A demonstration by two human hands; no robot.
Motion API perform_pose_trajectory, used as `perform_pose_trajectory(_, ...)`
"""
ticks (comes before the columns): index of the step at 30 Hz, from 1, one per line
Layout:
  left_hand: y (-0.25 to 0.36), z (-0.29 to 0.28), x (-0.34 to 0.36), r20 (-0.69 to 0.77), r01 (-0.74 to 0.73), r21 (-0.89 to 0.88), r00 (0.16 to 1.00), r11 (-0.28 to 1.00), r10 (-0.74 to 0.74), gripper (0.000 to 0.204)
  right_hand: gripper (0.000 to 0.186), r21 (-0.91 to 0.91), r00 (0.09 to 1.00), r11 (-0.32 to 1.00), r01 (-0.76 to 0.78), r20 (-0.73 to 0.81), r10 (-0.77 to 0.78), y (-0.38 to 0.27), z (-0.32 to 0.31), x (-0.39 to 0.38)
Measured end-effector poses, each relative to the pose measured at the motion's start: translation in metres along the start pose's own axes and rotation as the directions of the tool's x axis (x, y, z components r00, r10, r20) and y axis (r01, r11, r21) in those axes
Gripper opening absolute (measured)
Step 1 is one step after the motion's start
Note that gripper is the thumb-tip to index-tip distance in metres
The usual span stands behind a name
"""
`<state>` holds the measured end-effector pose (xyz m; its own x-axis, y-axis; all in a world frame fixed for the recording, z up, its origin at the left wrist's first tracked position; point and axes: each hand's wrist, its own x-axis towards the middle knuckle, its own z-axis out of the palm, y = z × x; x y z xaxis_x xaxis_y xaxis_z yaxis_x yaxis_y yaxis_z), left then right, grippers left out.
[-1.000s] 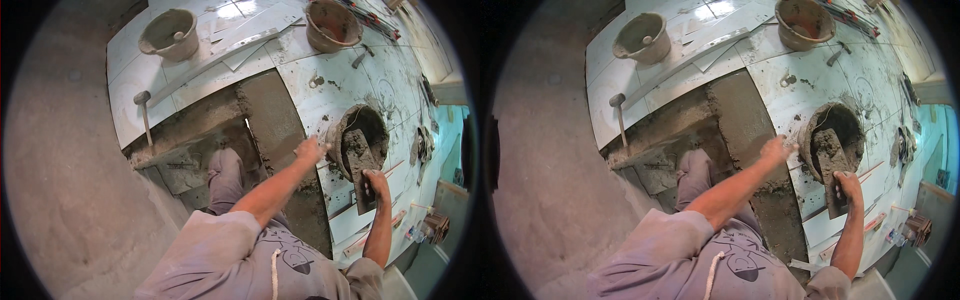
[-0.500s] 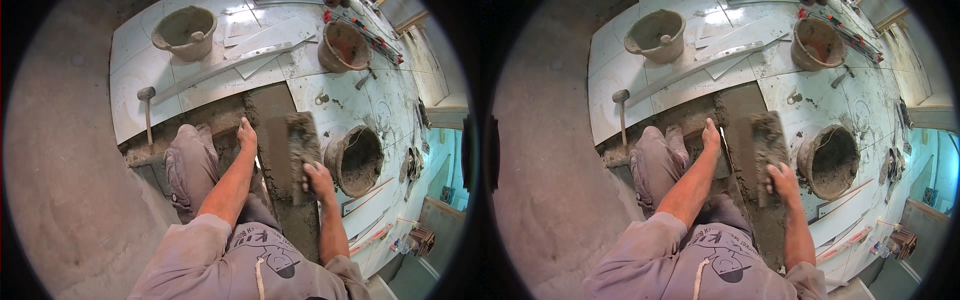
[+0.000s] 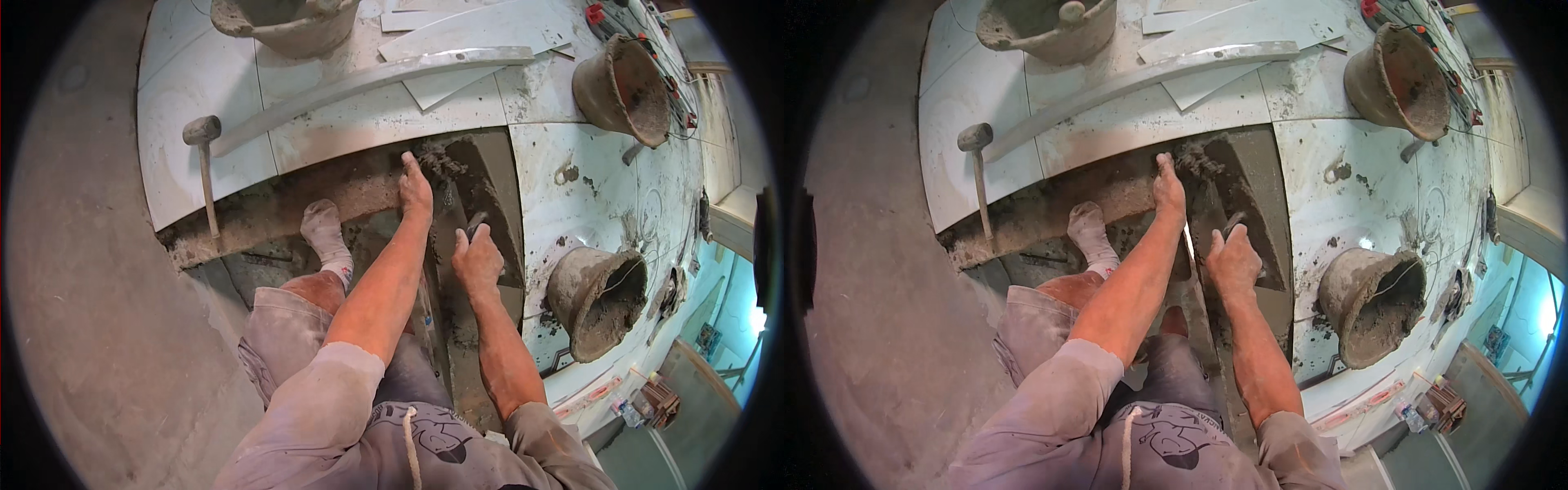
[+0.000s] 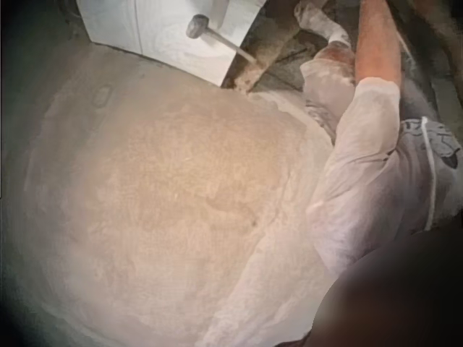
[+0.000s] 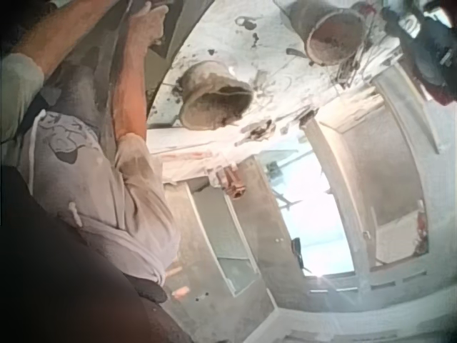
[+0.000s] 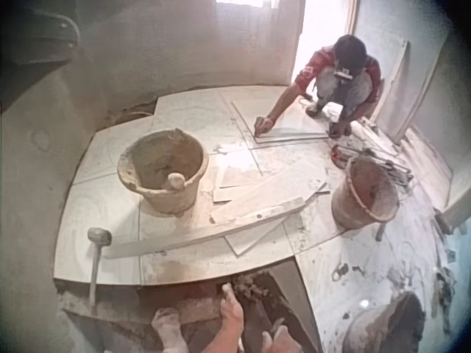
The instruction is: Applying mortar and laying a large ceramic floor tile, then securing it with a rubber mallet.
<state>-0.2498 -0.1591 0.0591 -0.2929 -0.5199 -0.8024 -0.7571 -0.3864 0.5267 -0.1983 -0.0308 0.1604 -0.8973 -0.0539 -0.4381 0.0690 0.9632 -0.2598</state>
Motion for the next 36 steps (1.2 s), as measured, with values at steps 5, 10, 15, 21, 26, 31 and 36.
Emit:
perform_pose_trajectory(5, -0.006, 0.005, -0.005, 0.050, -0.157, -0.124, 0.985, 0.980, 0.164, 0.088, 0.039, 0.039, 0.994, 0.994, -0.099, -0.046, 0.101, 0.023, -0.004, 0.002)
perform_pose_trajectory(10, 0.000, -0.005, -0.012, 0.088, -0.230, 0.014, 0.970, 0.973, 0.228, 0.078, 0.036, 0.066, 1.000, 0.998, 0.021, 0.011, -0.022, 0.034, -0.014, -0.005)
perform_pose_trajectory(15, -0.001, 0.001, -0.011, 0.081, -0.237, -0.040, 0.967, 0.971, 0.240, 0.077, 0.035, 0.057, 0.997, 0.997, 0.050, -0.061, -0.046, 0.025, -0.007, 0.001)
perform_pose_trajectory(21, -0.006, -0.002, -0.012, 0.097, -0.240, -0.100, 0.963, 0.966, 0.250, 0.076, 0.036, 0.004, 0.989, 0.993, 0.115, -0.099, -0.114, 0.023, -0.009, 0.001)
perform_pose_trajectory(26, -0.013, -0.007, -0.009, 0.109, -0.232, -0.177, 0.961, 0.956, 0.253, 0.077, 0.040, 0.298, 0.994, 0.949, -0.107, 0.016, 0.107, 0.025, -0.016, 0.006)
perform_pose_trajectory(31, -0.016, -0.004, 0.000, 0.154, -0.216, -0.322, 0.949, 0.922, 0.276, 0.078, 0.048, 0.246, 0.991, 0.964, -0.097, 0.115, 0.070, 0.018, 0.005, 0.017)
perform_pose_trajectory(36, -0.023, -0.005, 0.006, 0.200, -0.188, -0.437, 0.933, 0.879, 0.299, 0.080, 0.047, 0.083, 0.993, 0.996, -0.033, 0.117, 0.023, 0.001, 0.023, 0.038)
